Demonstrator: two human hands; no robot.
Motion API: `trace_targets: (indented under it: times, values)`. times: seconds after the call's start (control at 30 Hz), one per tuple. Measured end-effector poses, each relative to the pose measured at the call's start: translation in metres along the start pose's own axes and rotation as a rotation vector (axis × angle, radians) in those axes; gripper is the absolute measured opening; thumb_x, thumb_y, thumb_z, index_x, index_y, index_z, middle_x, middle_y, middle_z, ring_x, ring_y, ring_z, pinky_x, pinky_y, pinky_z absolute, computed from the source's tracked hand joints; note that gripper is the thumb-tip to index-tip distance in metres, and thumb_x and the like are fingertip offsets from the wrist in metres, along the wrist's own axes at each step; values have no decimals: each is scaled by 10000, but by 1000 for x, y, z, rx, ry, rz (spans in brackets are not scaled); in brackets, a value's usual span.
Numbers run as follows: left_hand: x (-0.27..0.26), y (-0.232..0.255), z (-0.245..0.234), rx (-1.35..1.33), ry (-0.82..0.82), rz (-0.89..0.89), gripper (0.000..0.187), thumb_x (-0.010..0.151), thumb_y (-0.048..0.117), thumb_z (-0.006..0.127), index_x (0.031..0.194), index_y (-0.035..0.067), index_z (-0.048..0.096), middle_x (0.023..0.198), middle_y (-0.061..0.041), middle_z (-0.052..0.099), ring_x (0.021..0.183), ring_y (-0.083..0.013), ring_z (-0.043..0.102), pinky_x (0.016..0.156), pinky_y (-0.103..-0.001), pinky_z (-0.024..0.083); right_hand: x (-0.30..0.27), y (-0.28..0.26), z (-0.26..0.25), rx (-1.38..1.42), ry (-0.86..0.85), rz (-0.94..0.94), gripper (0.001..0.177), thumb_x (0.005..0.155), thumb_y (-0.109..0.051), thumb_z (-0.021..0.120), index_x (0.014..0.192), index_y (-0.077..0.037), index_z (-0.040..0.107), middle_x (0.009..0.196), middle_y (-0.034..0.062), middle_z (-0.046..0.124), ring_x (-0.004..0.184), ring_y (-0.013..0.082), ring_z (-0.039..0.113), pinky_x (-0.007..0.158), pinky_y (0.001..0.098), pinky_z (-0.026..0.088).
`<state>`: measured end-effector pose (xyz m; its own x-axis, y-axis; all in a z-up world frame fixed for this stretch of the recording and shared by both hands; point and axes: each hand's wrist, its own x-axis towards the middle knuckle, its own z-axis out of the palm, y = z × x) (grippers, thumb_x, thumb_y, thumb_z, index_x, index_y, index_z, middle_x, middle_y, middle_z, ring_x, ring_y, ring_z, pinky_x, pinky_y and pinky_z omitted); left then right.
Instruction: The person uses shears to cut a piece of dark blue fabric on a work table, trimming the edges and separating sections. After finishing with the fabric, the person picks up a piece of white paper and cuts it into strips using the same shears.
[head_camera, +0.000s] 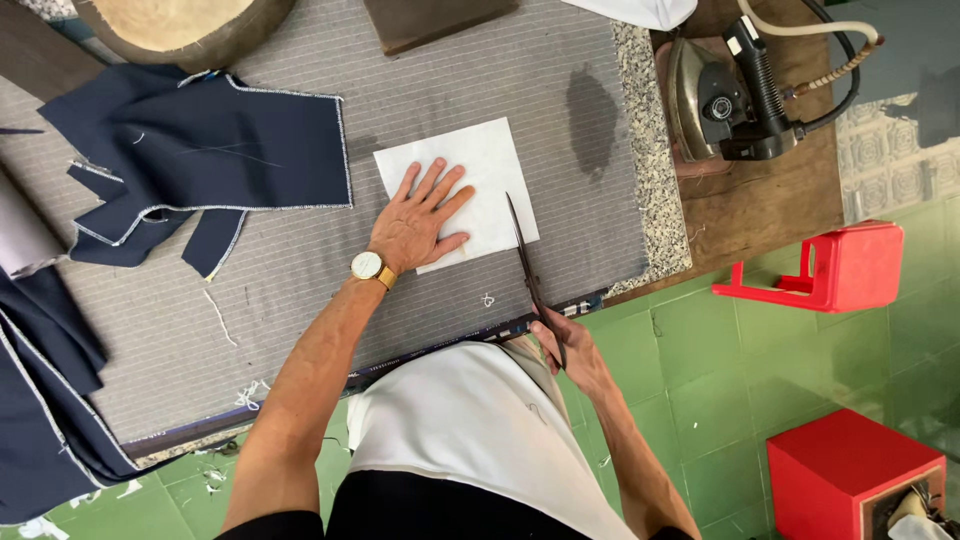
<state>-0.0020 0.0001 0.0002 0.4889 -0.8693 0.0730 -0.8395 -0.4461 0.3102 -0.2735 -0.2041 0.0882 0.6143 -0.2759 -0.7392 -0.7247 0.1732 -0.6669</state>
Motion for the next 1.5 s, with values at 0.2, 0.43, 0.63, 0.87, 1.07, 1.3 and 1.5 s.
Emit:
trace_targets:
  times: [0.2,0.43,0.63,0.87,1.07,1.3,1.5]
  values:
    - [0,-1,2,-1,-7,3,756,997,688,398,1601,235,366,1715,-68,228,1587,-318,126,1288,-552,35,15,-17,11,-3,11,-42,522,914,-285,768,1331,1,638,581,144,585,486,190,599,337,262,511]
    - [0,-1,1,-13,-34,-9,760,994,689,391,1611,249,335,1715,-67,221,1587,-317,123,1291,-551,24,16,-34,16,-35,13,-54,545,925,-317,760,1346,3,627,574,134,587,476,177,596,326,251,513]
    - [0,-2,2,7,-12,-6,757,987,685,417,1601,245,359,1717,-62,219,1585,-320,141,1290,-552,34,25,-26,12,-49,-5,-49,448,931,-292,752,1275,-12,683,540,123,571,444,175,584,293,254,482]
    - [0,0,1,16,-23,-6,753,989,697,401,1590,243,381,1716,-57,228,1586,-309,147,1293,-543,36,33,-50,19,-23,-13,-33,484,922,-321,753,1268,7,673,555,119,573,455,172,585,311,255,503]
    - [0,-1,2,16,-1,0,755,985,695,406,1589,243,381,1706,-68,246,1581,-320,158,1290,-553,47,41,-60,27,-70,0,-20,503,915,-387,770,1259,-29,689,556,124,586,451,174,599,308,250,512]
    - [-1,-3,4,15,31,19,765,968,701,429,1585,251,378,1691,-80,271,1574,-330,177,1281,-559,81,49,-55,26,-40,-6,9,513,916,-386,766,1250,-6,683,556,112,570,462,161,587,308,237,515]
    - [0,0,-2,25,28,24,746,982,690,418,1573,235,396,1687,-81,281,1571,-326,188,1281,-556,86,68,-70,30,-65,-35,-39,440,926,-418,746,1120,-23,728,544,110,561,456,171,584,299,253,504]
